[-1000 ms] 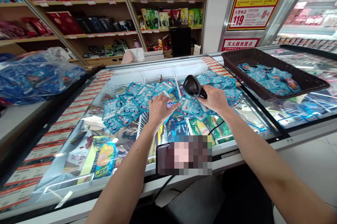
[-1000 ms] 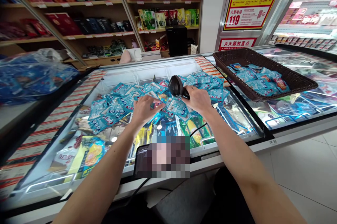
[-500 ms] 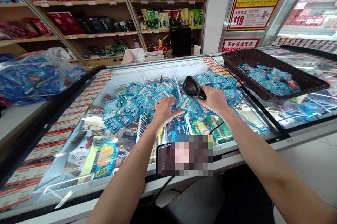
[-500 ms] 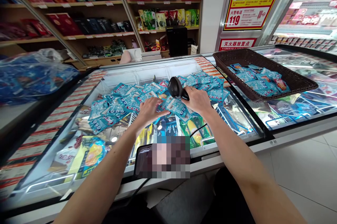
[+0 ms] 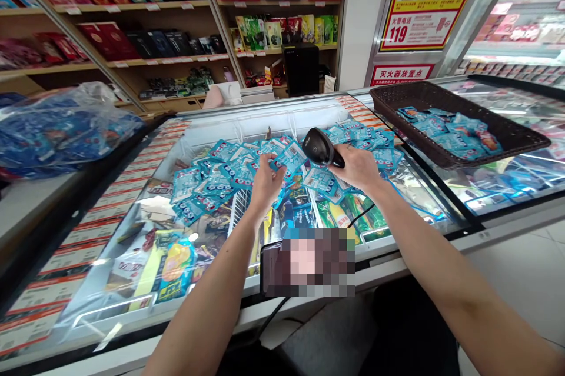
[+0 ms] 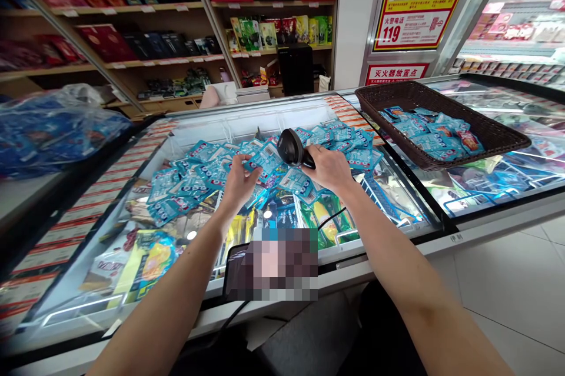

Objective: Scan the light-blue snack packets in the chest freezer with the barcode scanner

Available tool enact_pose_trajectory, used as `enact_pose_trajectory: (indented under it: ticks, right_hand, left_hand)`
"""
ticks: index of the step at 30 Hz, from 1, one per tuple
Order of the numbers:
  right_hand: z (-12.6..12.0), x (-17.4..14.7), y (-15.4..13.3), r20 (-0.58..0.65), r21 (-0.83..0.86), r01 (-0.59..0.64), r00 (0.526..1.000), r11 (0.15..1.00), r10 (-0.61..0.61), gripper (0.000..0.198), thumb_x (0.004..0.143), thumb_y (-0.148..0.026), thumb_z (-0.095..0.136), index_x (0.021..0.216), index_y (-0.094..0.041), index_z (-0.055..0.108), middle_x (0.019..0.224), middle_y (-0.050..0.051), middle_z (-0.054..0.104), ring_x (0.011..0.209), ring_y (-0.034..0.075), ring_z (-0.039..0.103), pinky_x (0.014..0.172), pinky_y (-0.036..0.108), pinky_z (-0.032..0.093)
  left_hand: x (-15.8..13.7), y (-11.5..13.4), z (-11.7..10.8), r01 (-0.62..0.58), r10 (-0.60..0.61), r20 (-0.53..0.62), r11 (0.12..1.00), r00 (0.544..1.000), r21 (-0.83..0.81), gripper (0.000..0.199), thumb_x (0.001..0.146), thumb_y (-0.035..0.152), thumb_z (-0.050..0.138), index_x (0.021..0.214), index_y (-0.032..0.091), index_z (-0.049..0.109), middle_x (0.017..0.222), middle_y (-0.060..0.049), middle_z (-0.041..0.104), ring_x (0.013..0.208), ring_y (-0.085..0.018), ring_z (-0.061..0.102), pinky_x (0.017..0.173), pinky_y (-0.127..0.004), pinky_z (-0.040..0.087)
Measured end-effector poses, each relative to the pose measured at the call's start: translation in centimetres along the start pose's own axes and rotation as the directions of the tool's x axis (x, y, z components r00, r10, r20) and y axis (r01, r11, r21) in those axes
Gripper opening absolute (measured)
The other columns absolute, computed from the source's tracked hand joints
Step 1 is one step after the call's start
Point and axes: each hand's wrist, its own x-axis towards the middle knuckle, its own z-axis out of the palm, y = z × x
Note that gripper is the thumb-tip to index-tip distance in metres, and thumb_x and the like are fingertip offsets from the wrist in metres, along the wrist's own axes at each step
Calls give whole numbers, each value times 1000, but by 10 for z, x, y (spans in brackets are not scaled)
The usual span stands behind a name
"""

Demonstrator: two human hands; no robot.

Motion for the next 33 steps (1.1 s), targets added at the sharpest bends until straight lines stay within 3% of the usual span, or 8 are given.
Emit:
enact_pose_trajectory:
  ticks: [12,33]
  right_hand:
    - [1,-2,-3,41,59,156,986,986,-158,39,79,-38,53,113,-20,54,100,5,66,83,20,61,64,28,36]
    - [0,-2,-3,78,42,169,982,985,-172,38,78,-38,53,110,-18,55,93,5,66,79,19,60,60,27,33]
  left_hand:
    - [1,1,-2,5,-7,-51,999,999,-49,41,77,32,53,114,19,41,58,6,44,54,-13,51,56,-25,41]
    - [1,0,-1,-5,4,-8,999,1000,-48,40,81,38,48,115,19,38,56,7,44,51,-12,56,52,-24,38]
